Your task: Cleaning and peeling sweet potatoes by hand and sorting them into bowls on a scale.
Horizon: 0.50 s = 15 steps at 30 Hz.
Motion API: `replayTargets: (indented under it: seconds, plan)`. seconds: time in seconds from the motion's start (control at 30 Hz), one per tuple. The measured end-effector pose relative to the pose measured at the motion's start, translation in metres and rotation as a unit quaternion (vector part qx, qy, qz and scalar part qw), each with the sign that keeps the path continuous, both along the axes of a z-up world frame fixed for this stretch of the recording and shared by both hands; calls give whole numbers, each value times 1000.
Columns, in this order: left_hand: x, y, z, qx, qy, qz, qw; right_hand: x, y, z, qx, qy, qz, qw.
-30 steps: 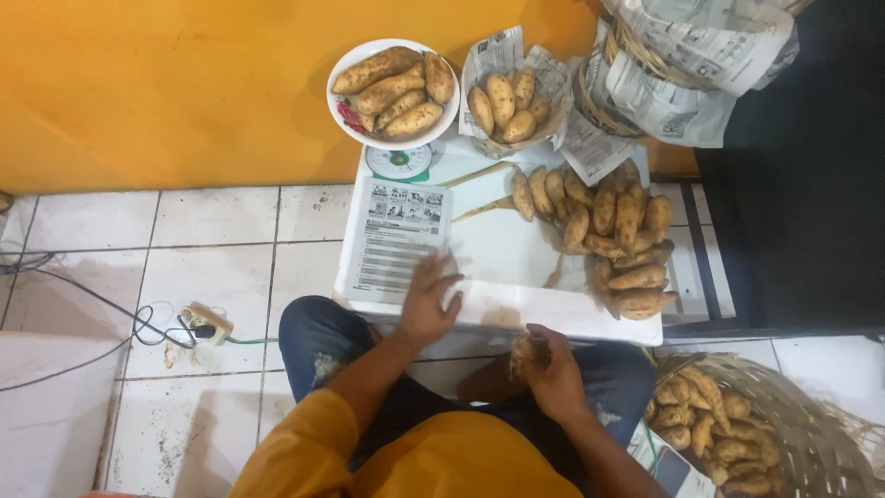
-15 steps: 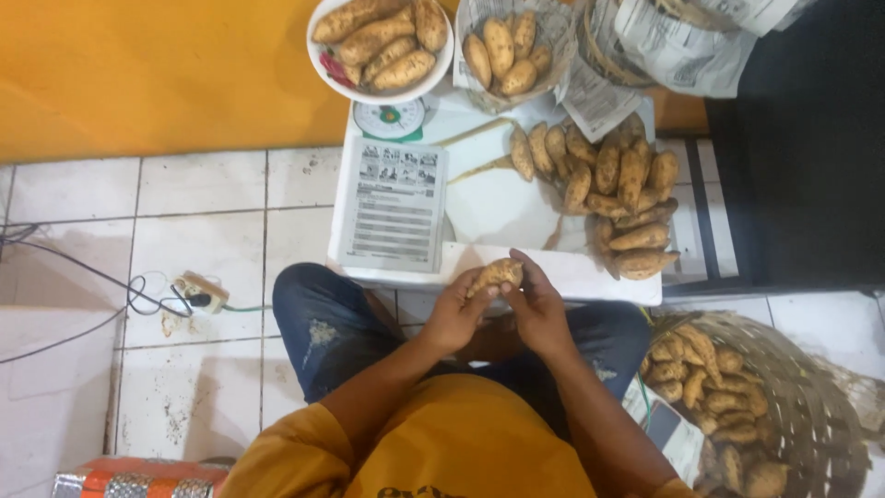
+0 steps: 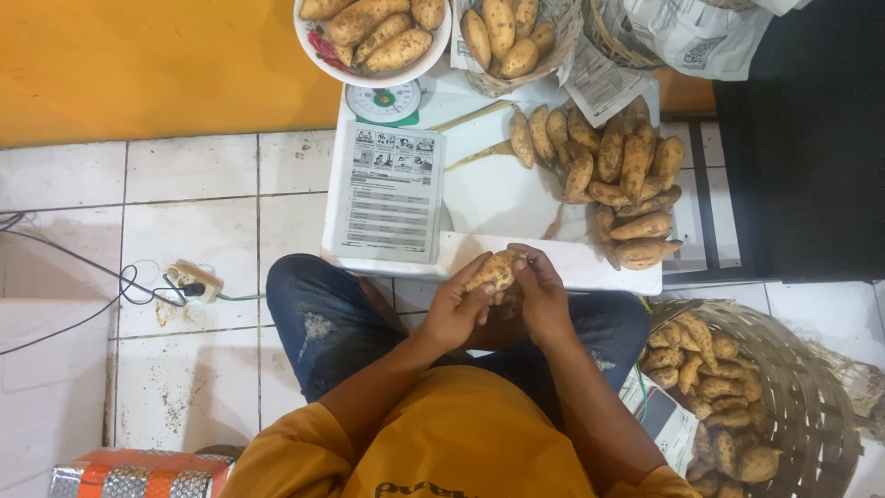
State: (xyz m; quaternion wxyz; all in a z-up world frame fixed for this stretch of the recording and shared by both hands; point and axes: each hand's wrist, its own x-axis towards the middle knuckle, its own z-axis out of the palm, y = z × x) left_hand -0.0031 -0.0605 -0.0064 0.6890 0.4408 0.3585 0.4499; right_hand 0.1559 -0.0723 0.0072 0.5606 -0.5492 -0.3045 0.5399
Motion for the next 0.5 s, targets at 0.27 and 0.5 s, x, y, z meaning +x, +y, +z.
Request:
replayTargets:
  seconds: [0.27, 0.5]
  plan:
    - [-1, 17, -16, -77, -30, 114, 990, 5, -5, -10, 7, 0, 78, 997]
    - [-4, 20, -15, -39, 3, 96, 995, -1, -9, -1, -33, 23, 32, 999]
